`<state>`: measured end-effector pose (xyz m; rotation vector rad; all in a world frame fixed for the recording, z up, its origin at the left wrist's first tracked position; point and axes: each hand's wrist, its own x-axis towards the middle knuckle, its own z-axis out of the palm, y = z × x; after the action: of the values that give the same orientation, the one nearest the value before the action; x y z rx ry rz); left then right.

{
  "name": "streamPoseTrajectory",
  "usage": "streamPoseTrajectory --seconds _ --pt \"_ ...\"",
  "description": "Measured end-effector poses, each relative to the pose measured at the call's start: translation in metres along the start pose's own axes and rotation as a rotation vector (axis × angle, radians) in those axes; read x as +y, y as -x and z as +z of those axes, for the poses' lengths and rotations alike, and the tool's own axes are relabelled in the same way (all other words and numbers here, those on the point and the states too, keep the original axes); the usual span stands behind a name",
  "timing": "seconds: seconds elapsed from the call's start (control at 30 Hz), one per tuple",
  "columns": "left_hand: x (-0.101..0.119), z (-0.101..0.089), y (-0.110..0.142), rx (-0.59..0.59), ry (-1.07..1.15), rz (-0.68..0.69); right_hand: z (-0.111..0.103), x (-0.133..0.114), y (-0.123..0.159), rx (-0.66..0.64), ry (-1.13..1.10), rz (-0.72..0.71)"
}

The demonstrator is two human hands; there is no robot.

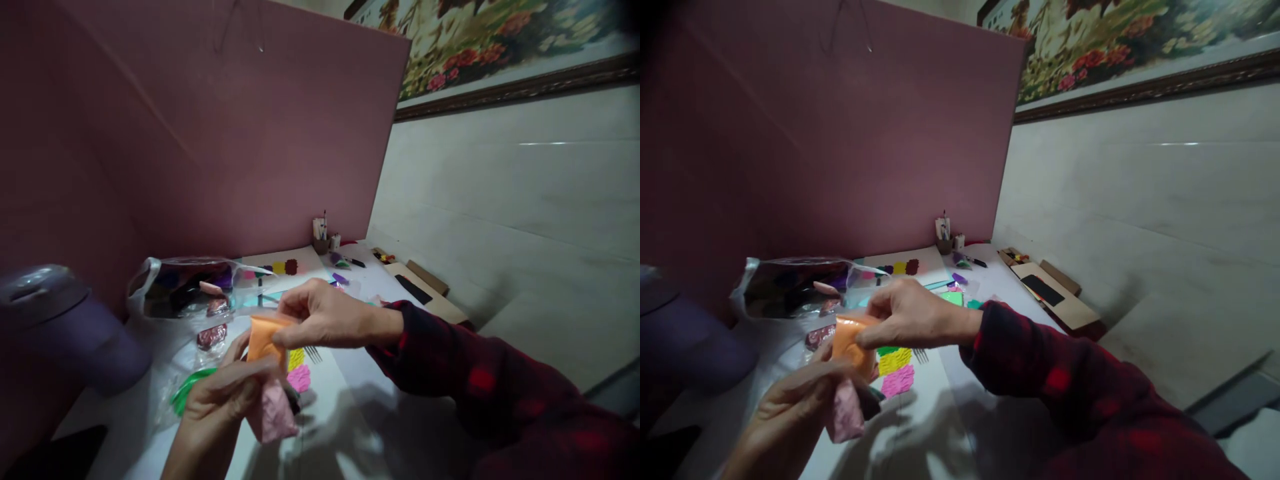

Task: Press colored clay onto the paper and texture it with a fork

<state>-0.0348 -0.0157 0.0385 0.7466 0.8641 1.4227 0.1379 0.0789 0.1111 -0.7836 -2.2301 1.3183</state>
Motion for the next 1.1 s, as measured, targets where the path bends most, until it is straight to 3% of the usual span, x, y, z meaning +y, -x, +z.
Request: streamPoseTrajectory --seconds 0.1,0.27,0.43,0.67,0.8,0.93,1.1 --pt "-0.006 0.0 0.001 -0.027 -0.212 0.051 0.01 0.007 0.003 -0.031 -0.166 -0.049" --pt "-0.007 -0.005 0.0 0.043 -0.216 0.111 0.025 0.021 0.003 0.007 -0.383 -0.134" --pt "-0.01 -0.008 -0.003 0.043 -0.209 0.111 0.039 0.033 0.0 0.111 -0.447 -0.105" --pt "-0.007 -0.003 -0.003 -0.023 0.025 -0.12 0.048 0.05 -0.004 0.167 -0.469 -0.084" --pt "-0.002 -0.004 -0.005 0.015 0.196 -0.251 0.05 0.056 -0.005 0.197 -0.402 -0.091" --pt "-0.003 -0.008 -0.008 0.037 0.338 -0.282 0.052 0.056 -0.004 0.269 -0.351 -0.096" --pt "-0.005 -0.016 -0.012 -0.132 0.559 -0.264 0.056 0.055 -0.004 0.232 -0.362 -0.146"
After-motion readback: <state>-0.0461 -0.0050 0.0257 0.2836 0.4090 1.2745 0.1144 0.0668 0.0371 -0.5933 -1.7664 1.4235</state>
